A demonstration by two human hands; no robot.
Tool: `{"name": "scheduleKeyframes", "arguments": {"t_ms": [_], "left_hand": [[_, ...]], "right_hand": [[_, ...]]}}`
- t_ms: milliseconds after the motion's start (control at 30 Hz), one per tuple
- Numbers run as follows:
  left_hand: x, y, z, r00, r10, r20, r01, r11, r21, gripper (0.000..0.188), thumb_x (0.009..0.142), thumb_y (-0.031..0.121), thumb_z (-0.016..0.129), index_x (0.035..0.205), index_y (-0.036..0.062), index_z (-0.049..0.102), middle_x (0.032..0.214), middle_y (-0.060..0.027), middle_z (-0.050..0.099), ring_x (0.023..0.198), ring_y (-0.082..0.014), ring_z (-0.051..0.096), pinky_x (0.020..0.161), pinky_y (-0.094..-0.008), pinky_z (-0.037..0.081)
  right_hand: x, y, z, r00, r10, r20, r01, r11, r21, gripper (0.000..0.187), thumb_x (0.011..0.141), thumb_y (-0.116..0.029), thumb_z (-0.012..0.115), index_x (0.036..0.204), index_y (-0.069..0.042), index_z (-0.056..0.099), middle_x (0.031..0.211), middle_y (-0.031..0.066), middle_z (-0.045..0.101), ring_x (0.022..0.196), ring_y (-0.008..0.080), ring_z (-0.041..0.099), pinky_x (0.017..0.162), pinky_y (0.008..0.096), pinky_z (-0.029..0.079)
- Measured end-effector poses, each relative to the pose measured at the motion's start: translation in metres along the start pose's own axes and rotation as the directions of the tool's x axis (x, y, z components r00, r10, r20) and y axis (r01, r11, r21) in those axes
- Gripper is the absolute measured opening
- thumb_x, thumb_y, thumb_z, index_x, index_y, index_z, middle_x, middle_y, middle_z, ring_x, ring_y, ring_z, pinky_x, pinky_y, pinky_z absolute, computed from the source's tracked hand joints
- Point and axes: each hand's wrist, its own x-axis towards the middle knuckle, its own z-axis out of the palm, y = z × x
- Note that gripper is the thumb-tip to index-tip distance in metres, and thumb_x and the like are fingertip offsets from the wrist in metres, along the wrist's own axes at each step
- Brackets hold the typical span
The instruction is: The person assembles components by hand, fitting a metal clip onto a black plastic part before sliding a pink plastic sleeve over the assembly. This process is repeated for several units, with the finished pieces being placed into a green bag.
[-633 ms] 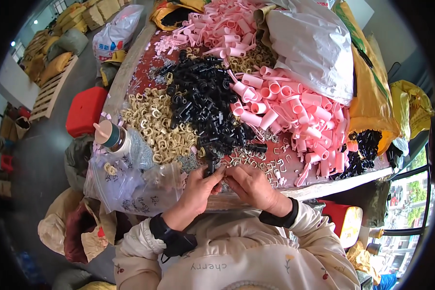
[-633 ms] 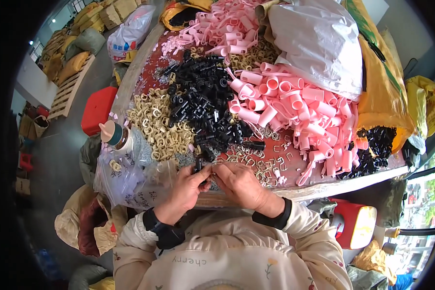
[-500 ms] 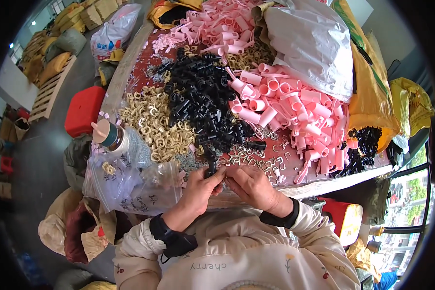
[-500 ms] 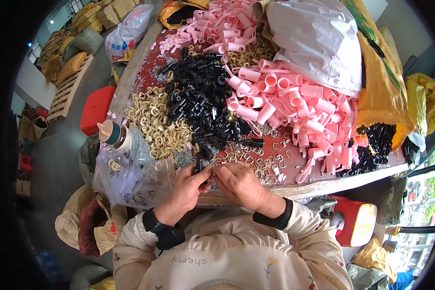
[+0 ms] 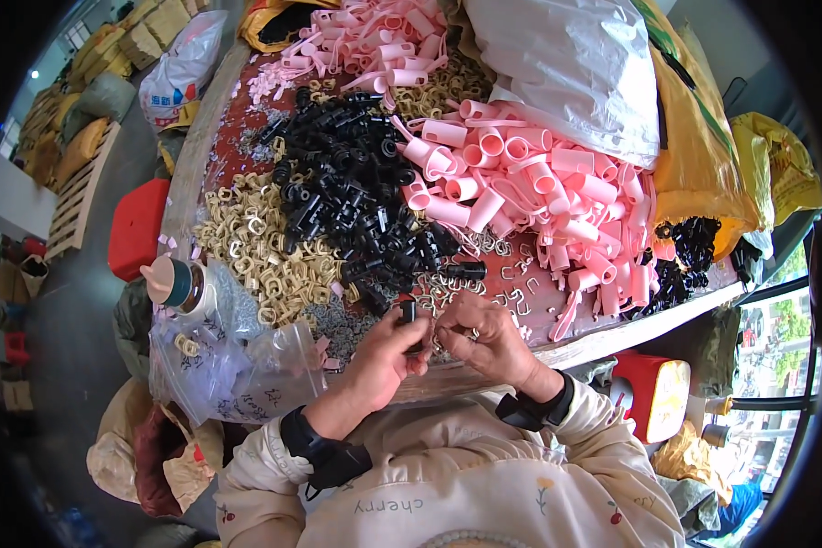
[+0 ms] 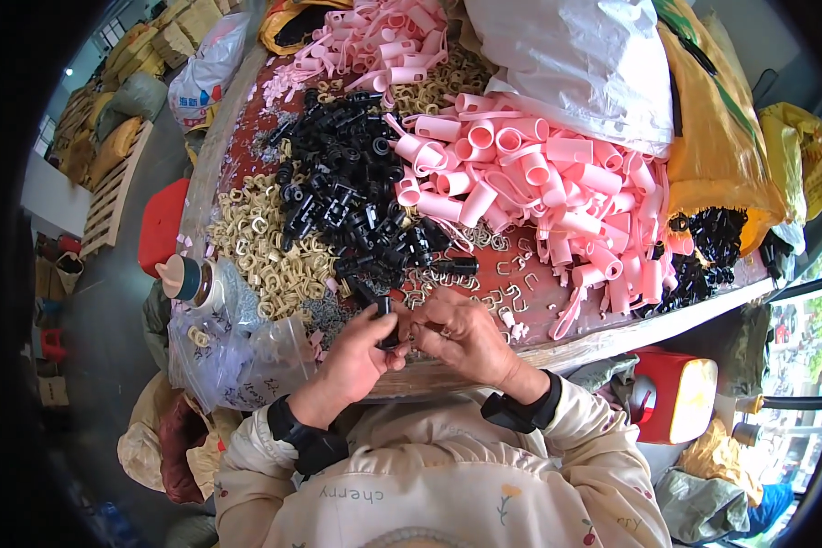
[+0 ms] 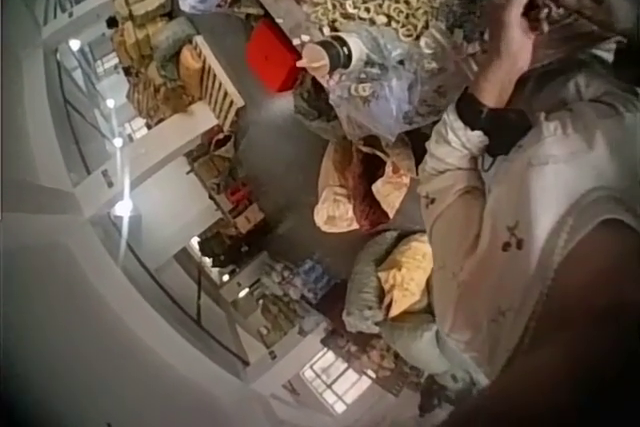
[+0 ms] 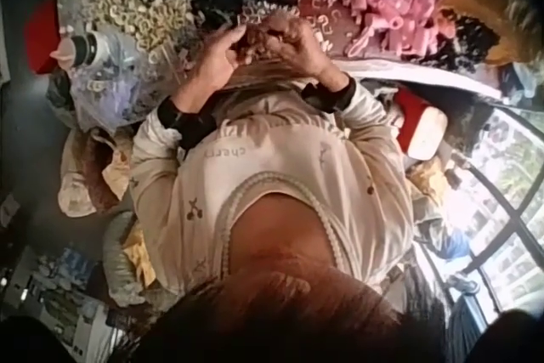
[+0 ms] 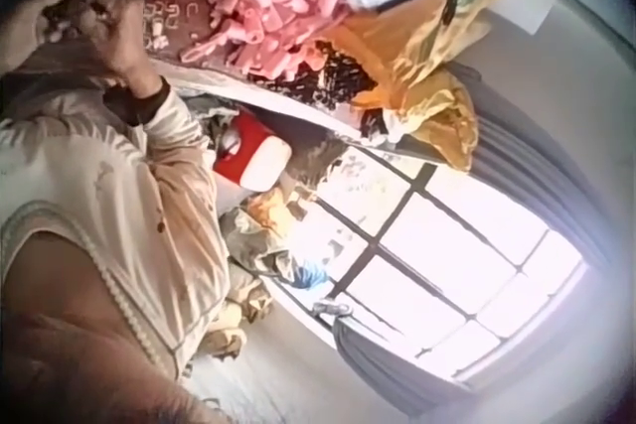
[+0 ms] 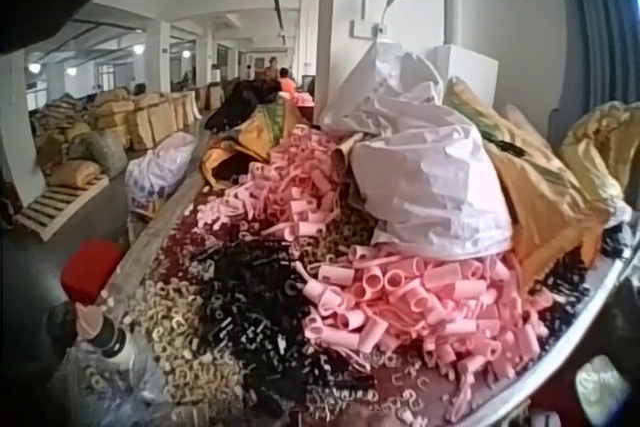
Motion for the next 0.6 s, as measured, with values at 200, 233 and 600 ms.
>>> {"name": "scheduleKeyframes", "arguments": {"t_ms": [200,233,600], "left_hand": [[-0.012,0.008,0.003,0.994,0.018,0.111,-0.001,0.988,-0.152,0.032,0.082,0.020,0.048,0.110,0.0034,0.044,0.089,-0.0049,0.053,0.071,-0.0136,0.052,0.059,-0.0220,0.041],[-0.014,0.008,0.002,0.994,0.038,0.106,-0.028,0.995,-0.100,0.033,0.082,0.019,0.048,0.111,0.0032,0.043,0.090,-0.0054,0.053,0.074,-0.0141,0.053,0.059,-0.0222,0.041],[-0.030,-0.001,-0.009,0.996,0.014,0.088,-0.009,0.998,-0.056,0.028,0.084,0.013,0.044,0.110,0.0007,0.044,0.097,-0.0051,0.052,0.084,-0.0134,0.053,0.073,-0.0258,0.046]], "right_hand": [[-0.003,-0.014,-0.004,0.984,-0.176,-0.031,0.163,0.955,-0.249,0.015,0.063,-0.005,0.060,0.077,-0.003,0.058,0.072,0.0059,0.045,0.069,0.0220,0.045,0.060,0.0313,0.038],[-0.003,-0.018,-0.004,0.984,-0.176,-0.032,0.163,0.955,-0.249,0.015,0.063,-0.005,0.060,0.077,-0.003,0.058,0.072,0.0059,0.045,0.069,0.0220,0.045,0.060,0.0313,0.038],[-0.001,-0.031,0.009,0.958,-0.262,0.112,0.285,0.872,-0.397,0.016,0.056,-0.004,0.064,0.071,-0.007,0.059,0.084,0.0040,0.048,0.081,0.0238,0.043,0.069,0.0343,0.035]]}}
